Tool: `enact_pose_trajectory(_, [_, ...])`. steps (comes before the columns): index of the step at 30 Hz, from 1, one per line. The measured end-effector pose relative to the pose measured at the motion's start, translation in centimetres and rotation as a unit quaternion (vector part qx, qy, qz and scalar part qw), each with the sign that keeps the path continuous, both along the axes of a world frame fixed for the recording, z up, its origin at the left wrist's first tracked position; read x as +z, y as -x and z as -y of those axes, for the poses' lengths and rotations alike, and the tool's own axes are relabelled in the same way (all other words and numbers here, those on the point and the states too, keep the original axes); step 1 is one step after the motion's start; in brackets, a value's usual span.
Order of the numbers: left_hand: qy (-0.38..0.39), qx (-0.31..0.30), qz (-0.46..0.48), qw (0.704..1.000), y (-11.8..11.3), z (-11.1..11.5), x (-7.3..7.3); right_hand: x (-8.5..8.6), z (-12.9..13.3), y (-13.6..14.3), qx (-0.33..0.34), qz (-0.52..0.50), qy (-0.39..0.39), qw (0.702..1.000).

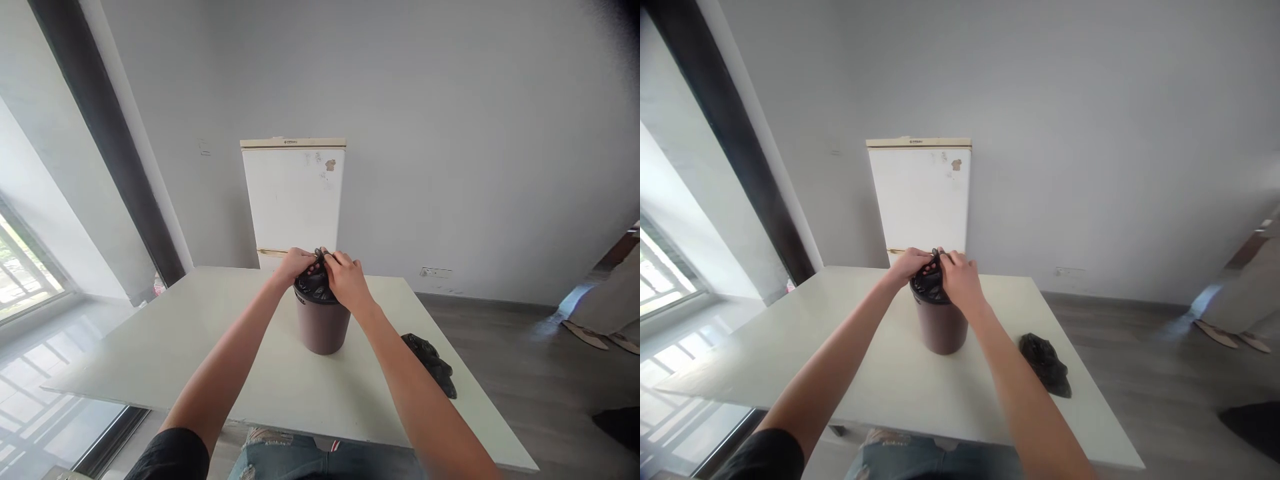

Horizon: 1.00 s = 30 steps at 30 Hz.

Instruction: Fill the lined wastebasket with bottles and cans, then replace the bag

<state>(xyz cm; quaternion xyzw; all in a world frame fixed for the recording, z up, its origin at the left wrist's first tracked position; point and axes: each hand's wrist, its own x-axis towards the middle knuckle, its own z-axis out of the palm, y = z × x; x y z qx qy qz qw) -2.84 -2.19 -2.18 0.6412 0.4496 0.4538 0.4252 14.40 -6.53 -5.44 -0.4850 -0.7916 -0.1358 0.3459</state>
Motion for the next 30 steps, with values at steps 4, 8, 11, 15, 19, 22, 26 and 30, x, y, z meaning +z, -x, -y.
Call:
enact_pose_trajectory(4, [0.044,-0.076,-0.062,0.994,0.9,0.3,1.6,0.3,-0.1,-0.2,0.029,-0.010,-0.009,0.999])
enact_pose_trajectory(8, [0.019,-0.076,-0.071,0.994,1.0,0.6,1.5,0.4,-0.5,-0.7,0.067,-0.064,0.016,0.996])
enact_pose_trajectory(11, [-0.022,0.001,0.012,1.000,0.7,0.2,0.5,0.3,-1.0,-1.2,0.136,-0.182,0.021,0.974])
enact_pose_trajectory(15, [-0.042,0.064,0.075,0.994,0.6,-0.9,-1.1,0.0,-1.9,-1.9,0.107,-0.305,0.025,0.946])
enact_pose_trajectory(19, [-0.072,0.119,0.074,0.988,1.5,-1.1,-2.6,-0.5,-2.5,-3.3,0.057,-0.323,0.047,0.944])
enact_pose_trajectory(22, [-0.098,0.152,0.060,0.982,2.7,-0.8,-3.5,-1.4,-2.4,-4.6,0.048,-0.321,0.068,0.943])
enact_pose_trajectory(26, [-0.104,0.182,0.050,0.976,4.5,-0.5,-4.7,-3.1,-2.1,-6.4,0.040,-0.344,0.090,0.934])
enact_pose_trajectory(30, [-0.089,0.205,0.050,0.973,5.7,-0.4,-5.9,-4.6,-1.9,-7.9,0.034,-0.383,0.111,0.916])
